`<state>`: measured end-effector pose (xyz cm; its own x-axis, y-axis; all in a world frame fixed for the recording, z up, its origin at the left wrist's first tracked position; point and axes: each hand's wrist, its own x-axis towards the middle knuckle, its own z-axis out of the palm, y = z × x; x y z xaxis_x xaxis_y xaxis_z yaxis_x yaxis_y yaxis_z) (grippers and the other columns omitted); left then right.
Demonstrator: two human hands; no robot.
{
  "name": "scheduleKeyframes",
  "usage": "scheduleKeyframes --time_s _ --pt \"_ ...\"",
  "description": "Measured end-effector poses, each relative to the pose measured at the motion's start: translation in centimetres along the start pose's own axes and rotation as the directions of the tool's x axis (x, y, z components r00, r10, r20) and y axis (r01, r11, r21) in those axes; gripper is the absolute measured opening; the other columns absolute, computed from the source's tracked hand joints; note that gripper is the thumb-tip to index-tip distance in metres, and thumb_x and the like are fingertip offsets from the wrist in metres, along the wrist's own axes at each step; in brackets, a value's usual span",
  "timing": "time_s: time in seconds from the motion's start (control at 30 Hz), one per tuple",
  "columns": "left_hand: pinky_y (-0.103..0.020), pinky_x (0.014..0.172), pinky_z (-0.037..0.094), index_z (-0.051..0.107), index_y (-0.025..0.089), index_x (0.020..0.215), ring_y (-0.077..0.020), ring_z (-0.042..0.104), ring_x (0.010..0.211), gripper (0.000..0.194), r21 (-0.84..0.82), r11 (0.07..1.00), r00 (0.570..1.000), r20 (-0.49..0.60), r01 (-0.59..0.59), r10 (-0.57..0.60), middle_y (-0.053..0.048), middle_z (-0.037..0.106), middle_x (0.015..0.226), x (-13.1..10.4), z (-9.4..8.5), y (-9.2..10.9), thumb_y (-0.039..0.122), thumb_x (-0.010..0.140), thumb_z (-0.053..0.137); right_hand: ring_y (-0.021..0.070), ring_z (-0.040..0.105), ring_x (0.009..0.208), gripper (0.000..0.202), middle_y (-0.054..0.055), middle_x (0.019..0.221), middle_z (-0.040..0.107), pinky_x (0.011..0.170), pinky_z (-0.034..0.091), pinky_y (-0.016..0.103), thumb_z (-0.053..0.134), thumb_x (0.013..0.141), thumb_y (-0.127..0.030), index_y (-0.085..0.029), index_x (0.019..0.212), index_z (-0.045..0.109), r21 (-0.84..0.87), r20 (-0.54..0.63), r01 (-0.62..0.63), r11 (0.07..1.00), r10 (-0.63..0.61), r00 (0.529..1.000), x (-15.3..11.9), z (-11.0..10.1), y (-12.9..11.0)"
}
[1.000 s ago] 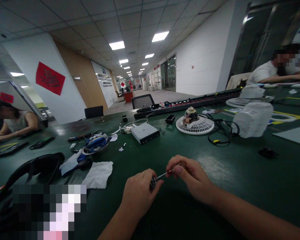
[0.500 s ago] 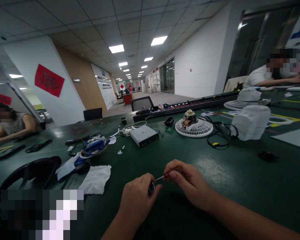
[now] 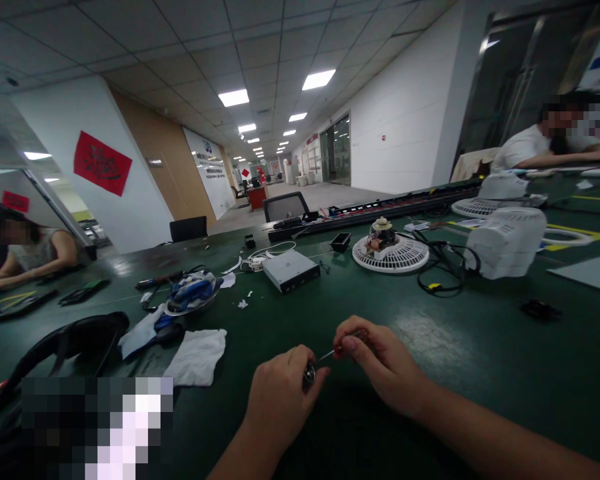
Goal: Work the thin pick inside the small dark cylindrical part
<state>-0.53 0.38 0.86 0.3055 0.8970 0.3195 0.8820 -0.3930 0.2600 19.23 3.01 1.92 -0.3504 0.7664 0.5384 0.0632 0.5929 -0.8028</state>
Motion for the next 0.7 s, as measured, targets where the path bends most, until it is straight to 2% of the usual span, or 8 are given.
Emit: scheduleKeyframes --time_s 0.13,0.3,0.43,0.6,0.7 --pt "-0.028 0.062 0.043 0.060 0.023 0.090 -0.0176 0.065 0.071 0.008 0.017 1.000 0.999 0.029 -0.016 0.015 0.002 0.068 0.078 0.06 -0.12 0.28 0.030 0.090 0.064 0.0146 0.063 0.067 0.030 0.002 0.075 0.065 0.059 0.048 0.025 0.046 0.101 -0.041 -0.019 0.088 0.062 0.035 0.034 0.014 0.999 -0.015 0.999 -0.07 0.00 -0.08" --pt "-0.028 0.062 0.042 0.060 0.023 0.089 -0.0175 0.065 0.072 0.007 0.044 0.999 0.999 0.018 -0.030 0.029 0.001 0.068 0.079 -0.17 -0.30 0.45 0.030 0.090 0.062 0.0153 0.064 0.068 0.030 0.003 0.075 0.065 0.062 0.049 0.026 0.046 0.100 -0.040 -0.019 0.087 0.062 -0.022 -0.009 -0.001 1.000 0.000 1.000 -0.05 0.08 -0.05" --pt "-0.028 0.062 0.041 0.060 0.024 0.089 -0.0169 0.064 0.072 0.007 0.053 0.998 1.000 0.014 -0.028 0.027 0.002 0.067 0.079 -0.14 -0.37 0.30 0.030 0.092 0.059 0.0152 0.064 0.068 0.029 0.003 0.076 0.066 0.061 0.049 0.026 0.047 0.100 -0.041 -0.019 0.089 0.062 0.041 0.017 -0.024 0.999 0.023 1.000 -0.06 0.23 -0.13" --pt "-0.027 0.061 0.040 0.059 0.023 0.087 -0.0167 0.064 0.072 0.008 0.083 0.996 0.998 0.069 -0.017 0.011 0.002 0.067 0.080 0.18 -0.32 0.32 0.028 0.093 0.058 0.0150 0.064 0.067 0.031 0.002 0.074 0.065 0.061 0.050 0.026 0.048 0.099 -0.043 -0.019 0.088 0.062 0.081 0.050 -0.051 0.995 0.047 0.998 -0.02 0.38 -0.22" --pt "-0.026 0.063 0.041 0.059 0.023 0.088 -0.0166 0.064 0.074 0.008 0.079 0.997 0.997 0.082 -0.009 0.002 0.001 0.068 0.082 0.20 -0.34 0.49 0.028 0.093 0.057 0.0152 0.064 0.068 0.030 0.003 0.076 0.065 0.061 0.050 0.026 0.047 0.100 -0.042 -0.019 0.089 0.062 0.050 0.001 -0.033 0.998 0.033 0.999 0.01 0.35 -0.17"
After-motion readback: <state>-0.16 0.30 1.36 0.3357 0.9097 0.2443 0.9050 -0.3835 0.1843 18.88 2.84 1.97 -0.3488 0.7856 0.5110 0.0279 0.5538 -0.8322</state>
